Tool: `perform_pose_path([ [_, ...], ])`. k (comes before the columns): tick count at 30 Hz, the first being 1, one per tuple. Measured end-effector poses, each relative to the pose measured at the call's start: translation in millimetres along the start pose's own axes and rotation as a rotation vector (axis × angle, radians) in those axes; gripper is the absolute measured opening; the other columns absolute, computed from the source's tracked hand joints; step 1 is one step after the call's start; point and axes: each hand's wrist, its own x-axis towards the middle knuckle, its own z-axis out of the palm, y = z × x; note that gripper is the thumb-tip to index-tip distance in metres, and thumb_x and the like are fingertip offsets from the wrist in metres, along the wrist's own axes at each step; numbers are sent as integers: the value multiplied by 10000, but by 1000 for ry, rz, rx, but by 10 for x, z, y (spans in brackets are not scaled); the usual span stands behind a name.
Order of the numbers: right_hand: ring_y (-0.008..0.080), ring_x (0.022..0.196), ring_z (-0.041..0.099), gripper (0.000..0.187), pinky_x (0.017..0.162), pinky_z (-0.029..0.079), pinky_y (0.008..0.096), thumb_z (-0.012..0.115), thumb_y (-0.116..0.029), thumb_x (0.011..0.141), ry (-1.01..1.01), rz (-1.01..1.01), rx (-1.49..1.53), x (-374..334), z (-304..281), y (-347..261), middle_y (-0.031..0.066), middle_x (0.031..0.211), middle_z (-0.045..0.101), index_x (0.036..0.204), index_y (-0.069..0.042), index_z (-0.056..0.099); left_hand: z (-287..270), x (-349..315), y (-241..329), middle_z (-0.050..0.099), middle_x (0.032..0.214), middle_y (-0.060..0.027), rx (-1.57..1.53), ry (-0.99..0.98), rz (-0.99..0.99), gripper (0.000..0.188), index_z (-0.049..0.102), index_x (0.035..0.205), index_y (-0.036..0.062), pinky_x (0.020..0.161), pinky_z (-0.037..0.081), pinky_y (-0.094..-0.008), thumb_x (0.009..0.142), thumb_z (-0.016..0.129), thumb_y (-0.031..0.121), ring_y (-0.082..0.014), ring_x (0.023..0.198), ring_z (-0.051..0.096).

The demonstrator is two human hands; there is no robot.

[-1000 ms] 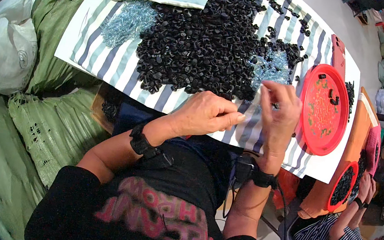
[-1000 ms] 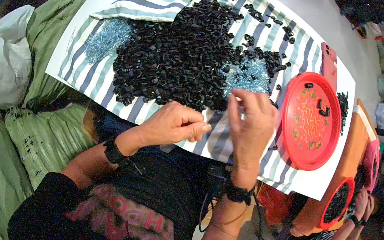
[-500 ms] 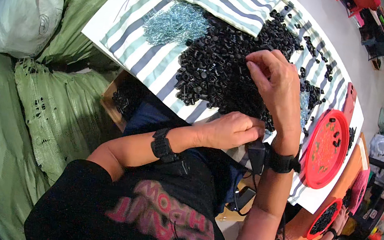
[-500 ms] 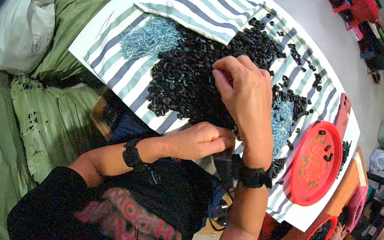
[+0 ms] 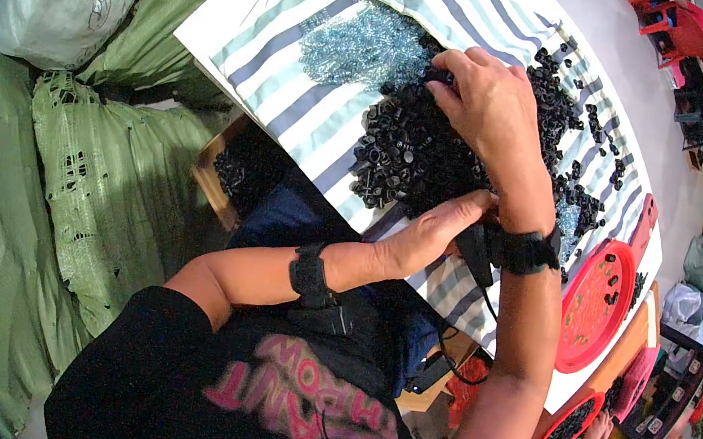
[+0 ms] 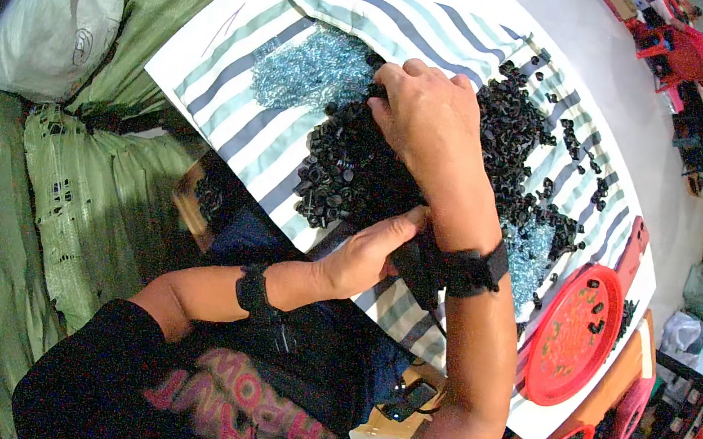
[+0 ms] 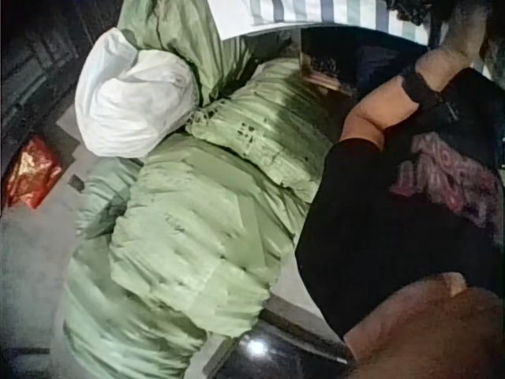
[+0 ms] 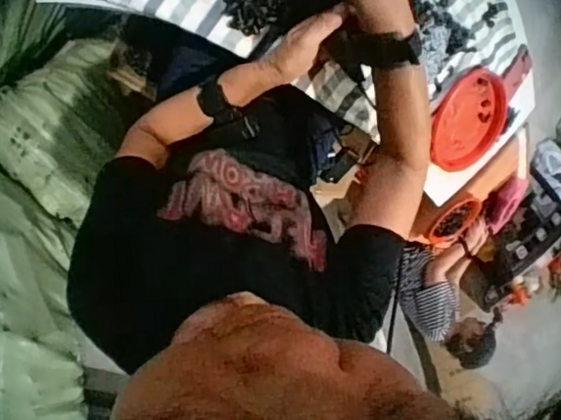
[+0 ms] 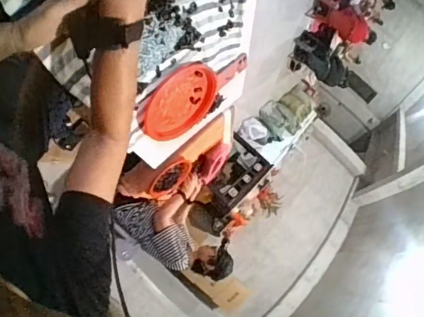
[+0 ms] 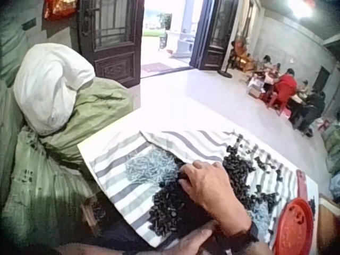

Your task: The person assembles plastic cord locks by hand by inserting a spring into a housing and pressing a button into the top. Once the red tray is full, the person empties the assembled pieces into a cardboard box and continues the process.

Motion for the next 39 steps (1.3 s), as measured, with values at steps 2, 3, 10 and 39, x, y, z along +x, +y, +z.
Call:
perform_pose_path([
  [2,286,868,661,176,772,474,423,686,-250,841,-29,-1,-10,45,41,6,73,885,658,953,-114,671,-110,63,-133,539,1331,-70,-12,-9,4,482,435,1426,5,1068,356,-294,1071,341,317,-133,1220,497],
  [3,290,850,656,189,774,470,422,687,-250,844,-56,0,6,52,44,3,72,888,661,987,-126,670,-119,85,-134,524,1362,-68,-23,-23,8,499,404,1458,8,1073,355,-294,1069,345,314,-128,1238,487],
  [10,281,803,651,246,769,463,423,701,-228,821,-60,-24,69,64,120,-27,66,878,667,1036,-136,624,-77,36,-145,548,1290,-48,-88,-24,75,473,456,1403,12,1006,414,-282,1064,352,325,-108,1176,509],
  [39,227,727,590,228,660,469,339,698,-42,822,460,658,413,-2425,-345,-673,67,808,593,1044,-90,707,180,-94,-8,683,906,-31,623,-416,-246,234,603,1128,2,677,541,-228,1004,556,195,-106,801,681],
])
